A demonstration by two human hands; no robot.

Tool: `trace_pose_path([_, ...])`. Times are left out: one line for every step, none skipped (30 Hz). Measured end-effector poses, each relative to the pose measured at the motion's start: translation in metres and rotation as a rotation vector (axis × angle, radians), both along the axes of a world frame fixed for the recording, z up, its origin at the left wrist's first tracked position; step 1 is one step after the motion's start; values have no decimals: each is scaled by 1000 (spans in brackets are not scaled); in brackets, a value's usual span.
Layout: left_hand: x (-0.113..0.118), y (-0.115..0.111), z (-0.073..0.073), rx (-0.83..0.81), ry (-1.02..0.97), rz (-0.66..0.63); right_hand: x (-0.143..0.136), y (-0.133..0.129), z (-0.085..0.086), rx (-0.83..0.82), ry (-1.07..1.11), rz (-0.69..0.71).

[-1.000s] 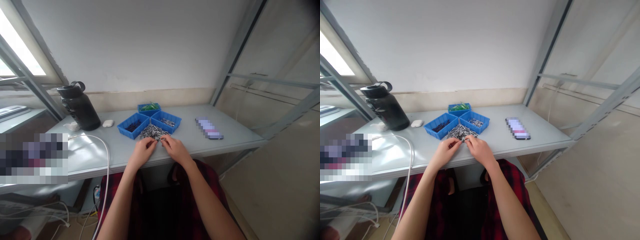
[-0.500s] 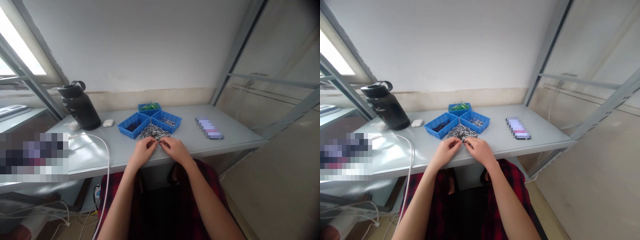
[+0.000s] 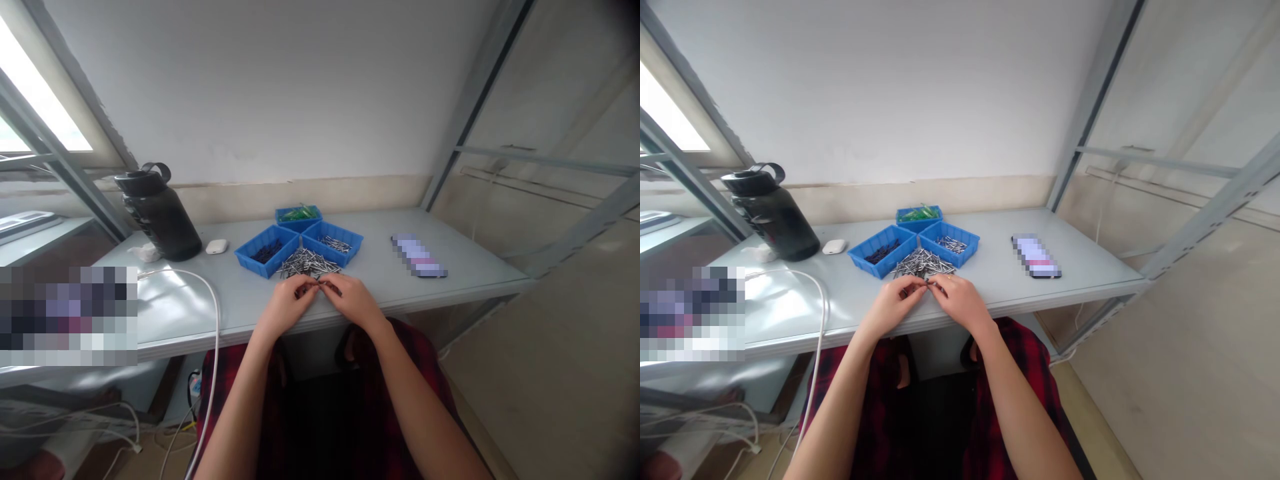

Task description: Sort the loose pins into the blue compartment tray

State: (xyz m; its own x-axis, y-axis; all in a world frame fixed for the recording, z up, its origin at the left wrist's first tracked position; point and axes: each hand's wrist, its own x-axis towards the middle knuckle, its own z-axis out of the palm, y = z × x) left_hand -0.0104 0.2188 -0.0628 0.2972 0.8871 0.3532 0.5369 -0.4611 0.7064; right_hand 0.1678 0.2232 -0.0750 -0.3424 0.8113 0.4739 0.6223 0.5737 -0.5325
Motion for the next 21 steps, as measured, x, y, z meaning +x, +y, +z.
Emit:
trace_pose_path([0, 0, -1, 1, 2, 1, 0, 0, 0, -14, 32, 6])
trace_pose_path([0, 1, -1, -1, 3, 2, 1, 0, 0, -28, 67, 13])
trace_pose_path([0, 1, -2, -3, 3, 2, 2, 0, 1, -41, 100, 21])
trace_pose_path([0, 1, -2, -5, 4, 0, 3, 1, 1, -54, 129, 31])
trace_pose_path([0, 1, -2, -6, 4, -3, 3, 1, 1, -65, 153, 46])
trace_pose_path([0, 1, -2, -7, 4, -6, 4, 1, 2, -79, 170, 65])
trace_pose_path([0, 2, -2, -6, 1, -11, 5, 1, 3, -92, 185, 84])
trace_pose_path([0, 2, -2, -6, -1, -17, 5, 1, 3, -106, 196, 105])
trace_pose_path([0, 2, -2, -4, -2, -25, 6, 1, 4, -120, 204, 126])
trace_pose_path([0, 1, -2, -2, -3, -33, 6, 1, 4, -132, 211, 147])
trace_pose_path([0, 1, -2, -1, -3, -42, 6, 1, 5, -140, 217, 163])
trace_pose_path([0, 1, -2, 0, -2, -48, 6, 1, 5, -147, 222, 176])
trace_pose_path([-1, 1, -2, 0, -1, -51, 6, 1, 5, -149, 228, 182])
trace_pose_path([-1, 1, -2, -2, 0, -52, 6, 1, 5, -149, 234, 182])
trace_pose_path([-1, 1, -2, -7, 0, -51, 6, 1, 5, -145, 241, 176])
trace_pose_path([-1, 1, -2, -13, 0, -48, 6, 1, 5, -140, 246, 167])
trace_pose_path([0, 1, -3, -18, 0, -46, 6, 1, 5, -137, 248, 160])
trace_pose_path([0, 1, -3, -22, -1, -42, 6, 1, 5, -134, 246, 154])
trace_pose_path([0, 1, -3, -24, 0, -38, 6, 1, 5, -132, 242, 150])
trace_pose_path([0, 1, -3, -23, 1, -33, 6, 1, 5, -134, 236, 148])
trace_pose_path([0, 1, -3, -21, 6, -29, 5, 0, 5, -136, 231, 147])
